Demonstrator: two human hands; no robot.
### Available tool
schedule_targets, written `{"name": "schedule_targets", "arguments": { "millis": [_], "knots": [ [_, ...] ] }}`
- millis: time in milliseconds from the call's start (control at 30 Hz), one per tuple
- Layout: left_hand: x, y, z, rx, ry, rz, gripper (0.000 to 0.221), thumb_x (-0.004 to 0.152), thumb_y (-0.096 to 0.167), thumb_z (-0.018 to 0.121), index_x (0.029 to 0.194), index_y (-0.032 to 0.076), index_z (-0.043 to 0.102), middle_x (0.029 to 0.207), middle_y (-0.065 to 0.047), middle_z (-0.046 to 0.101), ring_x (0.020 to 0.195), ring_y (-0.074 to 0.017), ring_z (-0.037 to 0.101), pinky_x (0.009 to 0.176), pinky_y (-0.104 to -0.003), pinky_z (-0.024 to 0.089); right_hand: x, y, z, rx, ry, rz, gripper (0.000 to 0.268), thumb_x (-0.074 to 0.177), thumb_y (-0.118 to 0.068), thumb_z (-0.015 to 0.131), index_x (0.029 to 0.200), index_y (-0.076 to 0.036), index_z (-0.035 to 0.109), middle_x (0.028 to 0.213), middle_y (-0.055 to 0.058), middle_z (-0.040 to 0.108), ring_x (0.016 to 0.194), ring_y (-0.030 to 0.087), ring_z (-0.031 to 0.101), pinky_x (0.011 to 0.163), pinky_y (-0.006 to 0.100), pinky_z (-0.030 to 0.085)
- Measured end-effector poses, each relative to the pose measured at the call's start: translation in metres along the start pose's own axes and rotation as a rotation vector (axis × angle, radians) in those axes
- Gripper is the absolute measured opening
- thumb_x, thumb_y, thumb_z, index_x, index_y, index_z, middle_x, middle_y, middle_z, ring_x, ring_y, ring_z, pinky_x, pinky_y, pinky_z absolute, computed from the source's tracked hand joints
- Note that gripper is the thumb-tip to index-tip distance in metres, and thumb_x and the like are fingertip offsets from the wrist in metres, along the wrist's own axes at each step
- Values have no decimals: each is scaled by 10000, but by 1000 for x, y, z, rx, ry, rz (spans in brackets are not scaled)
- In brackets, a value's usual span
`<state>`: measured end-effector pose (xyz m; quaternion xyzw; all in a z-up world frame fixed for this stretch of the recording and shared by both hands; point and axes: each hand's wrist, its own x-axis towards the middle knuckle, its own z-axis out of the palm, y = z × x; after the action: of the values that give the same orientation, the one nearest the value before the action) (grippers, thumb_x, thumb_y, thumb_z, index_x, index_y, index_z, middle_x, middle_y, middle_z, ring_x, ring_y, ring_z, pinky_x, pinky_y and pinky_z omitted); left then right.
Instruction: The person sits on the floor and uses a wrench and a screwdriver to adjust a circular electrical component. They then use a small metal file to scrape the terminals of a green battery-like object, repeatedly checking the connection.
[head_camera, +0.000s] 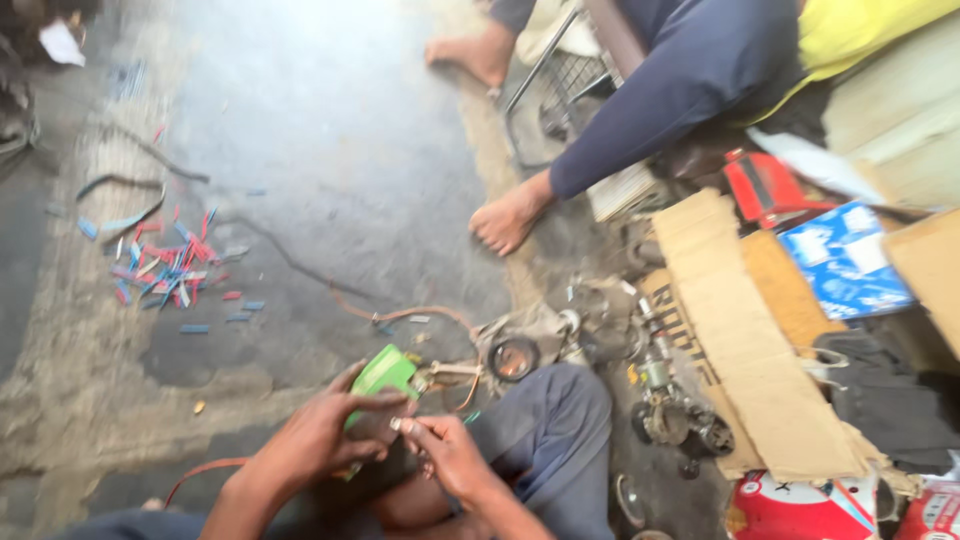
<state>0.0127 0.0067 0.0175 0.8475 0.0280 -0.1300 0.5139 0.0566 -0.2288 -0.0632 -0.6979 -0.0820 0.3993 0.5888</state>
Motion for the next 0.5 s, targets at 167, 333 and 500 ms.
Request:
{"name": "schedule_targets", "arguments": {
  "millis": [167,333,500],
  "knots": [
    [-4,7,5,17,19,41,770,640,208,938,1345,405,698,1632,-121,279,1406,-346,469,1112,-405,445,-12,-7,5,-19,-10,-47,363,1067,-396,606,840,-117,659,704,-61,532,565,26,458,486,218,391],
    [-2,-1,2,30,6,16,826,609,202,935,1366,407,675,1629,-97,312,1414,-334,470,1125,-398,441,-2,-18,-4,27,164,-10,430,1054,-414,569,736,-125,572,630,-86,453,475,26,401,410,218,345],
    [-5,2,5,79,-27,-61,821,623,227,928,1381,425,683,1648,-99,273,1411,-336,477,1145,-383,442,-17,-24,3,-54,58,-68,460,1098,-372,578,730,-101,534,614,-69,431,482,22,396,426,217,345]
  ]
}}
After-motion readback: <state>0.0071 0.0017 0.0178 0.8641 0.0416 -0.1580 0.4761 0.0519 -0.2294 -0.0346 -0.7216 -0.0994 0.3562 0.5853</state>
